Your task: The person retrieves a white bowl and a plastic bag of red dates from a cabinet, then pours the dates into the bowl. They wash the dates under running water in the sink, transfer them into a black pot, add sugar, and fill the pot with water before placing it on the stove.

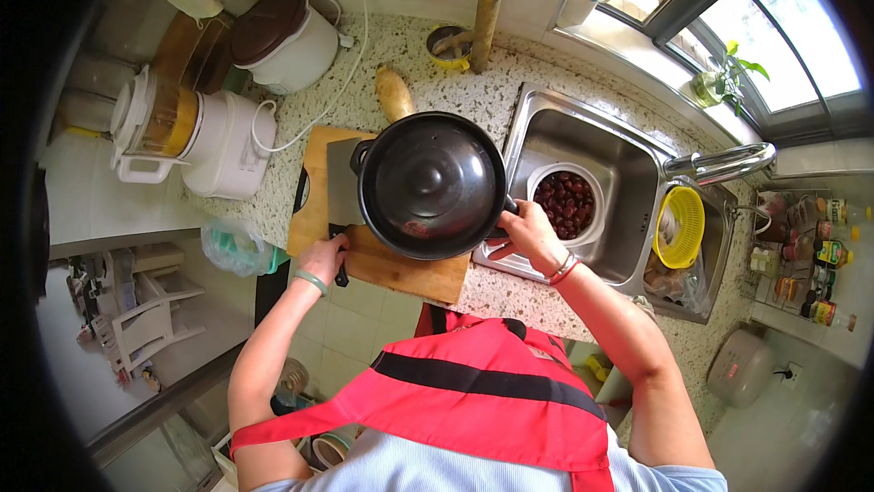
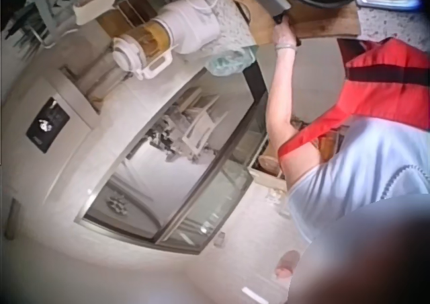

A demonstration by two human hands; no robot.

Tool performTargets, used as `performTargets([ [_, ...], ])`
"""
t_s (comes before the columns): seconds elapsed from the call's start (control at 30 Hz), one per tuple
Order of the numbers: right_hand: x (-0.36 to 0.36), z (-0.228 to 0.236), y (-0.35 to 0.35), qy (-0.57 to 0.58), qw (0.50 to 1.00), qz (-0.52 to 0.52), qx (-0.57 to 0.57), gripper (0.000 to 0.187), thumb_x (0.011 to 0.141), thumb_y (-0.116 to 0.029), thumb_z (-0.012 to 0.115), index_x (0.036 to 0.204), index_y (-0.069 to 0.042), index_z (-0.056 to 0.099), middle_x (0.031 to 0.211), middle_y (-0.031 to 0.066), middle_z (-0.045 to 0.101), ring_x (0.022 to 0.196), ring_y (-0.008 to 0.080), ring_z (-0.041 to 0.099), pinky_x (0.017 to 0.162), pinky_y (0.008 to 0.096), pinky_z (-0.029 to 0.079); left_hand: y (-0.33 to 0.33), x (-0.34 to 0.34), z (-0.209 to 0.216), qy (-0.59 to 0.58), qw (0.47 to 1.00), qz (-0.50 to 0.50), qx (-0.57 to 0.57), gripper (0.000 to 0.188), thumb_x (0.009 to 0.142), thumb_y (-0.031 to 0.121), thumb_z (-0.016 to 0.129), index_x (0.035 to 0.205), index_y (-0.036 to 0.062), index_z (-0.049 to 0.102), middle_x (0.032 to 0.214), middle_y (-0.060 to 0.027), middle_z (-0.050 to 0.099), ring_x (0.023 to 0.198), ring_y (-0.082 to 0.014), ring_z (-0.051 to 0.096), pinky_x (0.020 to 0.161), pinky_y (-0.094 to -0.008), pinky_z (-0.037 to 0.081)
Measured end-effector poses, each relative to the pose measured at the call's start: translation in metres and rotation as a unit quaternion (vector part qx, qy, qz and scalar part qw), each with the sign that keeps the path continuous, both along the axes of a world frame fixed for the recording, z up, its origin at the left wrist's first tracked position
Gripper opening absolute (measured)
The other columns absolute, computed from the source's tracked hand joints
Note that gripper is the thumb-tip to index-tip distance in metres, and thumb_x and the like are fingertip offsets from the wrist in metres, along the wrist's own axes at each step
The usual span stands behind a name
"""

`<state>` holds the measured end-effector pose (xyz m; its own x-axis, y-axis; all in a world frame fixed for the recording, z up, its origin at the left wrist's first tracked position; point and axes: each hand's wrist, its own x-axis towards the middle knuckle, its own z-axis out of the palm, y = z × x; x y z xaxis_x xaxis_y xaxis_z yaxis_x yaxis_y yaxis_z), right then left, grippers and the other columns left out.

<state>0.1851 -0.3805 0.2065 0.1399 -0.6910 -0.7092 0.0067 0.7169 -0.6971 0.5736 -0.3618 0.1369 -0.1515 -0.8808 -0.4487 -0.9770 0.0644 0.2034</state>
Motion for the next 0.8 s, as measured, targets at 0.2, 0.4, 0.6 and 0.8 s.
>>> performTargets([
  [0.2, -0.004, 0.008, 0.001, -0.002, 0.997, 0.068, 0.022, 0.037, 0.096, -0.021, 0.055, 0.121, 0.006, 0.049, 0.112, 0.0172, 0.062, 0.088, 0.0293, 0.070, 0.062, 0.0371, 0.062, -0.033, -0.059, 0.101, 0.278, 0.921, 0.030, -0.270, 0.019, 0.084, 0.013, 0.069, 0.102, 0.0077, 0.065, 0.084, -0.0100, 0.064, 0.070, -0.0268, 0.063, 0.064, -0.0367, 0.052],
  [0.4, -0.013, 0.024, -0.013, 0.271, 0.890, 0.012, -0.367, 0.038, 0.091, -0.023, 0.062, 0.123, -0.002, 0.058, 0.101, 0.0142, 0.069, 0.073, 0.0201, 0.066, 0.066, 0.0329, 0.052, -0.051, -0.138, 0.159, 0.279, 0.918, -0.122, -0.256, 0.052, 0.076, 0.028, 0.078, 0.121, 0.0089, 0.060, 0.106, -0.0103, 0.054, 0.080, -0.0235, 0.061, 0.071, -0.0344, 0.053],
  [0.6, 0.008, 0.044, -0.030, 0.342, 0.854, 0.069, -0.387, 0.030, 0.090, -0.024, 0.062, 0.111, -0.003, 0.064, 0.096, 0.0146, 0.065, 0.081, 0.0264, 0.065, 0.074, 0.0368, 0.052, -0.065, -0.151, 0.145, 0.250, 0.937, -0.145, -0.199, 0.038, 0.078, 0.017, 0.074, 0.112, 0.0085, 0.060, 0.102, -0.0101, 0.051, 0.082, -0.0287, 0.062, 0.073, -0.0389, 0.053],
  [0.8, 0.020, 0.037, -0.032, 0.375, 0.777, 0.058, -0.502, 0.031, 0.087, -0.016, 0.062, 0.116, -0.003, 0.062, 0.114, 0.0153, 0.063, 0.108, 0.0339, 0.056, 0.093, 0.0396, 0.046, -0.067, -0.158, 0.144, 0.282, 0.915, -0.133, -0.257, 0.024, 0.075, 0.009, 0.070, 0.096, 0.0059, 0.061, 0.100, -0.0120, 0.055, 0.088, -0.0307, 0.062, 0.078, -0.0380, 0.052],
])
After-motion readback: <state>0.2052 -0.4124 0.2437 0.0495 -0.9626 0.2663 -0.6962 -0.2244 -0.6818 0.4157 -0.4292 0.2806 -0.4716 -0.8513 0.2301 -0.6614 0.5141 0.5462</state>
